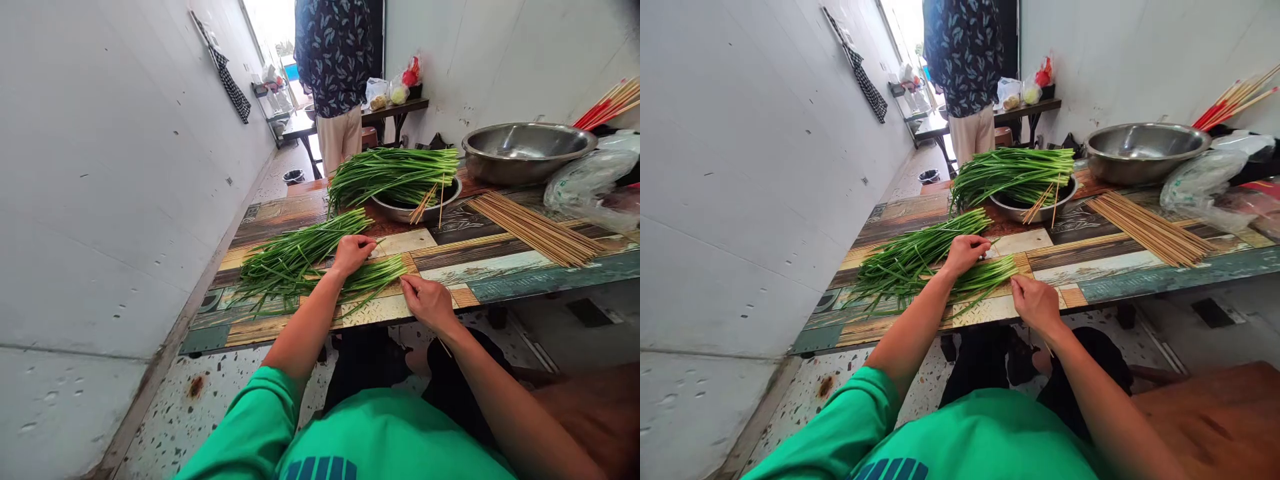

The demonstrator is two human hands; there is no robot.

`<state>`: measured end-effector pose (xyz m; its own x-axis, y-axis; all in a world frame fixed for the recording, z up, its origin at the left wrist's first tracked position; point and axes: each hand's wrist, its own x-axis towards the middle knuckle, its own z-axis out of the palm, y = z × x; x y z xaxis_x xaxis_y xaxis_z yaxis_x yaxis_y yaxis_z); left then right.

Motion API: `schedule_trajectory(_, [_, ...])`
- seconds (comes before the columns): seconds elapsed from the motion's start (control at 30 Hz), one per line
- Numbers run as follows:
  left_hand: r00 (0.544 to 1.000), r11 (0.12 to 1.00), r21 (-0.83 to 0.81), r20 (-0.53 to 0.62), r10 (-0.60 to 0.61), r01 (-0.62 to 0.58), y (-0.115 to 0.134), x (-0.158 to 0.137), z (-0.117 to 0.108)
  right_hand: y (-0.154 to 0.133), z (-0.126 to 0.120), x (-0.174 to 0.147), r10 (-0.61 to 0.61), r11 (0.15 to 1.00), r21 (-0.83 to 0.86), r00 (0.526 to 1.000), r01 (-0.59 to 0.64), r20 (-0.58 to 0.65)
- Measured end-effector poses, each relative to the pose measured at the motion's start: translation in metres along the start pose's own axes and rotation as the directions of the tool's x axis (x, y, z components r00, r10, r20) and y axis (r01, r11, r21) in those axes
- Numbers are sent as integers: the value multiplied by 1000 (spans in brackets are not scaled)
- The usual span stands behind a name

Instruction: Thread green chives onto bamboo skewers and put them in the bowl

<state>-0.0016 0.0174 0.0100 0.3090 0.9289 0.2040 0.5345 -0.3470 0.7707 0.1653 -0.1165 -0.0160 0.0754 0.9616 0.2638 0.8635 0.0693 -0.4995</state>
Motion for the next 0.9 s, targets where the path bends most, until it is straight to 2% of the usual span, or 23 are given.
schedule_trajectory(0.23, [986, 993, -57, 121, 110, -104, 5, -8, 2, 0, 2, 0, 6, 1000, -13, 999, -6, -41])
schedule_trajectory(0.33, [1000, 994, -109, 3, 8, -8, 1, -5, -1, 3, 4, 0, -11, 1000, 0, 998, 11, -57])
schedule_trajectory(0.4, [993, 992, -111, -94, -72, 61, -3, -1, -2, 4, 5, -1, -29, 999, 14, 997, 30, -74])
schedule_trajectory(0.47, [985, 992, -87, -139, -101, 90, -5, 2, -2, 6, 6, -2, -56, 998, 29, 994, 59, -92])
schedule_trajectory(0.63, [992, 987, -136, -73, -100, 89, -6, 4, 5, 8, 6, -2, -77, 996, 45, 992, 82, -105])
schedule_trajectory(0.9, [994, 984, -154, -55, -96, 86, -3, 4, 7, 7, 5, 0, -60, 997, 51, 995, 64, -83])
